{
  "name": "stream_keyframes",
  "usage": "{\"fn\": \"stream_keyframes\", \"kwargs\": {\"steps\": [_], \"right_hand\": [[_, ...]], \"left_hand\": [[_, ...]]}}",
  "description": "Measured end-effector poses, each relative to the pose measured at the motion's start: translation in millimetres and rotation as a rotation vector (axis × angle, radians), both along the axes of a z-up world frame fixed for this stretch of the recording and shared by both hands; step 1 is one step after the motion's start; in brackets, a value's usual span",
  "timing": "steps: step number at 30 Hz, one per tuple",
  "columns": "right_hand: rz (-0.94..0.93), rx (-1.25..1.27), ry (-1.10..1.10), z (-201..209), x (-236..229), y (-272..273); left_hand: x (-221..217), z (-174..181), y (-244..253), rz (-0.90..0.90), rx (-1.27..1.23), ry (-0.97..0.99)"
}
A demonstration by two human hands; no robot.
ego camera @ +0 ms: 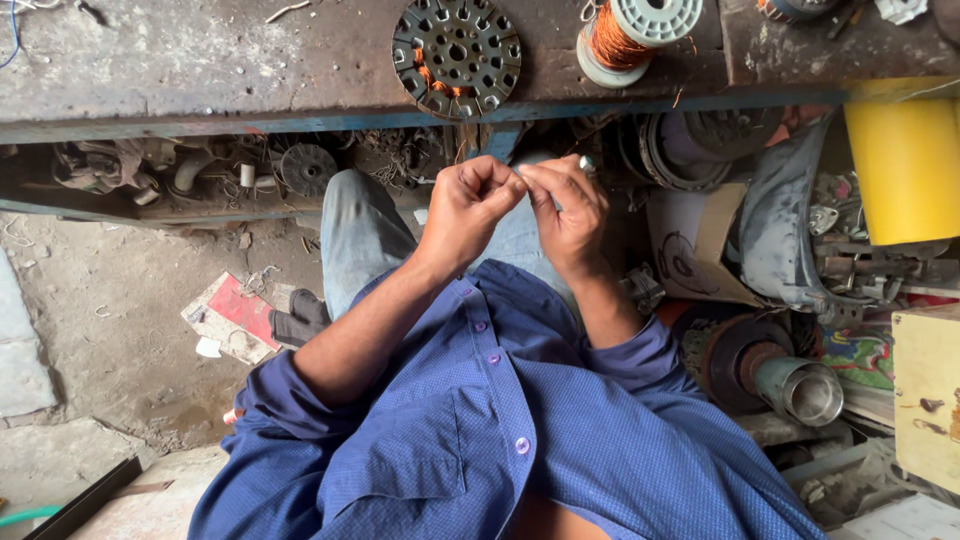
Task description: The person winds copper wire by hand into the slots of a circular metal stator component. They repeatedly pull wire from a spool, thread it through slots, and continue winding around the stator.
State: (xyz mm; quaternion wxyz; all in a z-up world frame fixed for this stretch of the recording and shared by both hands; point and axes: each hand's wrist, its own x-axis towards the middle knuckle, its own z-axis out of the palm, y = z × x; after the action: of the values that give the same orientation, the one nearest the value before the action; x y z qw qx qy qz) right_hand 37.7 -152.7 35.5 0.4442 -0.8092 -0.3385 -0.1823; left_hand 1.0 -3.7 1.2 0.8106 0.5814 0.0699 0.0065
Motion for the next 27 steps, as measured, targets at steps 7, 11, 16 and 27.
{"fn": "stream_keyframes", "kwargs": {"steps": [7, 11, 16, 27], "right_hand": [[0.104, 0.044, 0.386, 17, 6, -16], [0.174, 0.105, 0.657, 20, 17, -26], [0.252, 0.028, 0.624, 23, 26, -30], [0.296, -0.082, 0.337, 35, 22, -24]], "left_hand": [[-3, 15, 1, 0.061, 0.107, 0.003], [-6, 26, 2, 0.082, 0.208, 0.024], [-9, 34, -1, 0.101, 0.323, -0.034], [-2, 28, -2, 0.075, 0.399, -0.042]]}}
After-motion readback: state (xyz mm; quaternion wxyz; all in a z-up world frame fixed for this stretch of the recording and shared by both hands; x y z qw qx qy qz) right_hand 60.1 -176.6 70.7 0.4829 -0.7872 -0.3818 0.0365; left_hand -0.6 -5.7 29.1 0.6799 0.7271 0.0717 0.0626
